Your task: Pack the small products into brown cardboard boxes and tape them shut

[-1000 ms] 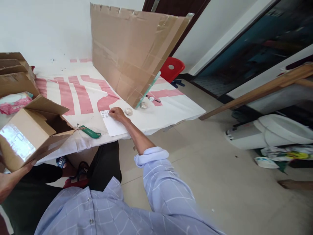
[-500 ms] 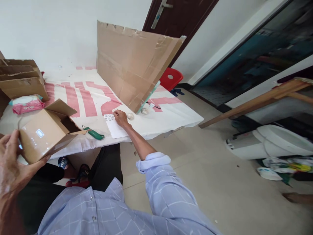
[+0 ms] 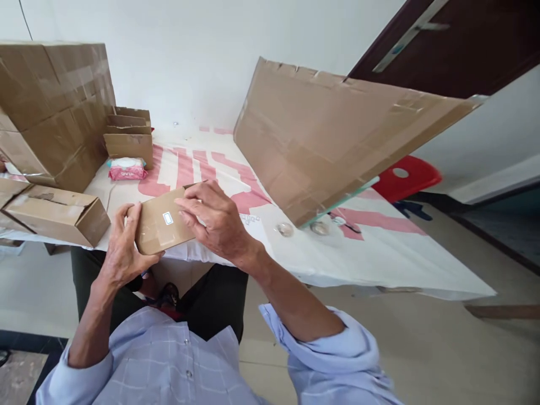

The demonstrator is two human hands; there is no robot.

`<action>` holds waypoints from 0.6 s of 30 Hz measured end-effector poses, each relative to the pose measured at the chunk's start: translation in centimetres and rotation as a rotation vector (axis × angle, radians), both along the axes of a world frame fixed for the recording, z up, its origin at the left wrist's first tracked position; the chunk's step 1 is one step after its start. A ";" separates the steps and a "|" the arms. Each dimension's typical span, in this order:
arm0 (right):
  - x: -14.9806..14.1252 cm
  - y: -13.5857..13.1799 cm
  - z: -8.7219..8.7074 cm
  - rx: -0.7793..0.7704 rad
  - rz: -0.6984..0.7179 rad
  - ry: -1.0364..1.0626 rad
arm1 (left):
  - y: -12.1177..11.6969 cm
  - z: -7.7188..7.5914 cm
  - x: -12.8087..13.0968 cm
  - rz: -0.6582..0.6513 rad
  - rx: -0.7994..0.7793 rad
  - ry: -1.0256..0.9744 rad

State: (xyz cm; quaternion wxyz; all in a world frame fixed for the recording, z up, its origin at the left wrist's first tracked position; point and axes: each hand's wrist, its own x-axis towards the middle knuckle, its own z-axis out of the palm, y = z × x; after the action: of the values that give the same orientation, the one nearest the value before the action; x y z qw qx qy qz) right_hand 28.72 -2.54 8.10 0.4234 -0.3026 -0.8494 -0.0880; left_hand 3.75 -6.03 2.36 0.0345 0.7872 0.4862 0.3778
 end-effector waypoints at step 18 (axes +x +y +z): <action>-1.8 -0.2 -0.9 0.118 -0.115 -0.356 | -0.5 -0.6 0.3 -0.027 0.022 -0.027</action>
State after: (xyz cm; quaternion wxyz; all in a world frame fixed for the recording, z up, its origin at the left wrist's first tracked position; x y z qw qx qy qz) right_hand 26.95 -2.74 7.25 0.2777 -0.3048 -0.8855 -0.2140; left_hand 4.00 -6.55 1.75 0.0375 0.7889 0.4707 0.3933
